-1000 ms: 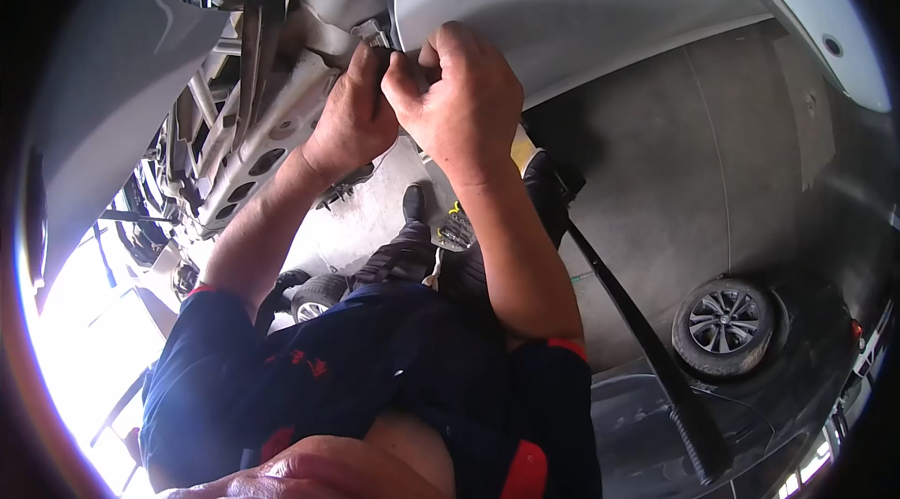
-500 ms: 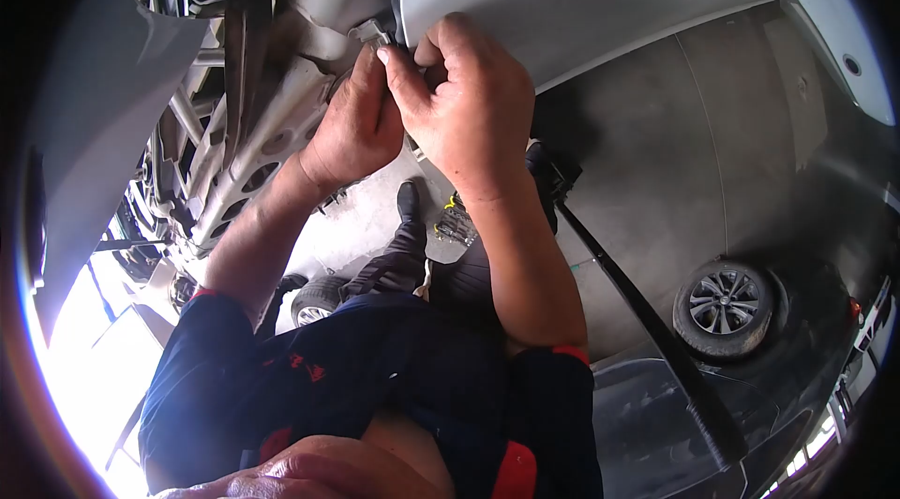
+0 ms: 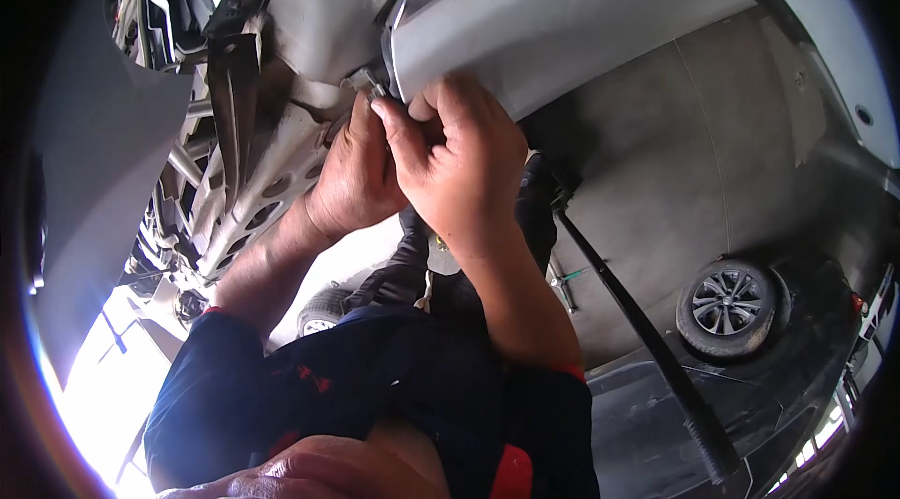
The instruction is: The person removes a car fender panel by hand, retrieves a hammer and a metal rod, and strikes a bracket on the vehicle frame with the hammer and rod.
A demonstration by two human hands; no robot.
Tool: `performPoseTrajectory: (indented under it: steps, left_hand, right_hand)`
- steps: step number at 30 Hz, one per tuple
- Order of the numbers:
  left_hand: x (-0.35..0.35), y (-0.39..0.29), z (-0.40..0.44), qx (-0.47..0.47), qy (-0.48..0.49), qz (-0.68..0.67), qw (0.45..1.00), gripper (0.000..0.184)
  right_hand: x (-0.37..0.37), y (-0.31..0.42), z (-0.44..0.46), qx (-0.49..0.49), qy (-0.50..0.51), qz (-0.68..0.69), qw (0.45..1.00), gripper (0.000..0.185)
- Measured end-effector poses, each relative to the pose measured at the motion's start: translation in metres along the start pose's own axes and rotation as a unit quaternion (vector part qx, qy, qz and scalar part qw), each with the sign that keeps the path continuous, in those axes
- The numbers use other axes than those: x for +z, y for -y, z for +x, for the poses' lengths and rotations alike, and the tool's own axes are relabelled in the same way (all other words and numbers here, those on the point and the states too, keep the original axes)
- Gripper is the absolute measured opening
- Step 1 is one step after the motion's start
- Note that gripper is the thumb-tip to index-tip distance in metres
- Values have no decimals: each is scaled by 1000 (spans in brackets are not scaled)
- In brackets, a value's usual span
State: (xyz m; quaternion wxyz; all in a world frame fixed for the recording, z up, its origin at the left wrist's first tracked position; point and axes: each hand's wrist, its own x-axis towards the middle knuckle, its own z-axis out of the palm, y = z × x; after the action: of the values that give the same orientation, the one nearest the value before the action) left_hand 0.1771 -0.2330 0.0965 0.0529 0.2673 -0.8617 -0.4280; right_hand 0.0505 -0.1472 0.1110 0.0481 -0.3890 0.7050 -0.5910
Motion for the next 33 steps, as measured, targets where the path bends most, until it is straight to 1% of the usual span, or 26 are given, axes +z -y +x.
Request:
performPoseTrajectory:
  steps: [2, 4, 5, 8, 10, 12, 13, 15, 18, 22, 23, 29, 33]
  left_hand:
    - [1, -2, 2, 31, -28, 32, 999, 52]
    - [1, -4, 5, 76, -71, 52, 993, 45]
    - [1, -5, 5, 64, -68, 48, 994, 46]
    - [-1, -8, 7, 77, -80, 32, 993, 46]
    - [-4, -10, 7, 66, -70, 34, 995, 48]
    - [-6, -11, 7, 50, -54, 42, 996, 48]
    - [-4, -10, 7, 70, -70, 44, 994, 48]
    - [-6, -8, 7, 93, -56, 95, 990, 48]
    - [-6, -7, 5, 108, -59, 124, 985, 49]
    - [-5, -7, 8, 98, -62, 63, 991, 50]
    - [-6, -7, 8, 79, -39, 47, 995, 52]
    - [-7, -8, 8, 95, -39, 86, 991, 58]
    - [-4, -4, 9, 86, -32, 60, 994, 60]
  right_hand:
    - [-1, 4, 0, 29, 12, 5, 1000, 35]
    - [0, 4, 1, 34, 19, 6, 999, 36]
    - [0, 5, 2, 41, 20, 10, 999, 36]
    - [1, 8, 1, 54, 21, -3, 998, 36]
    - [2, 11, 1, 60, 18, -19, 998, 36]
    - [4, 8, 0, 41, 13, -41, 998, 35]
    - [4, 8, 0, 39, 12, -45, 998, 35]
    - [4, 8, 1, 35, 13, -54, 998, 34]
    - [5, 6, 1, 28, 12, -45, 999, 33]
    - [3, 6, 1, 32, 13, -42, 999, 33]
    - [4, 5, 2, 30, 11, -40, 999, 33]
    - [6, 10, 1, 43, 4, -58, 997, 38]
    - [7, 10, 1, 51, 4, -57, 997, 38]
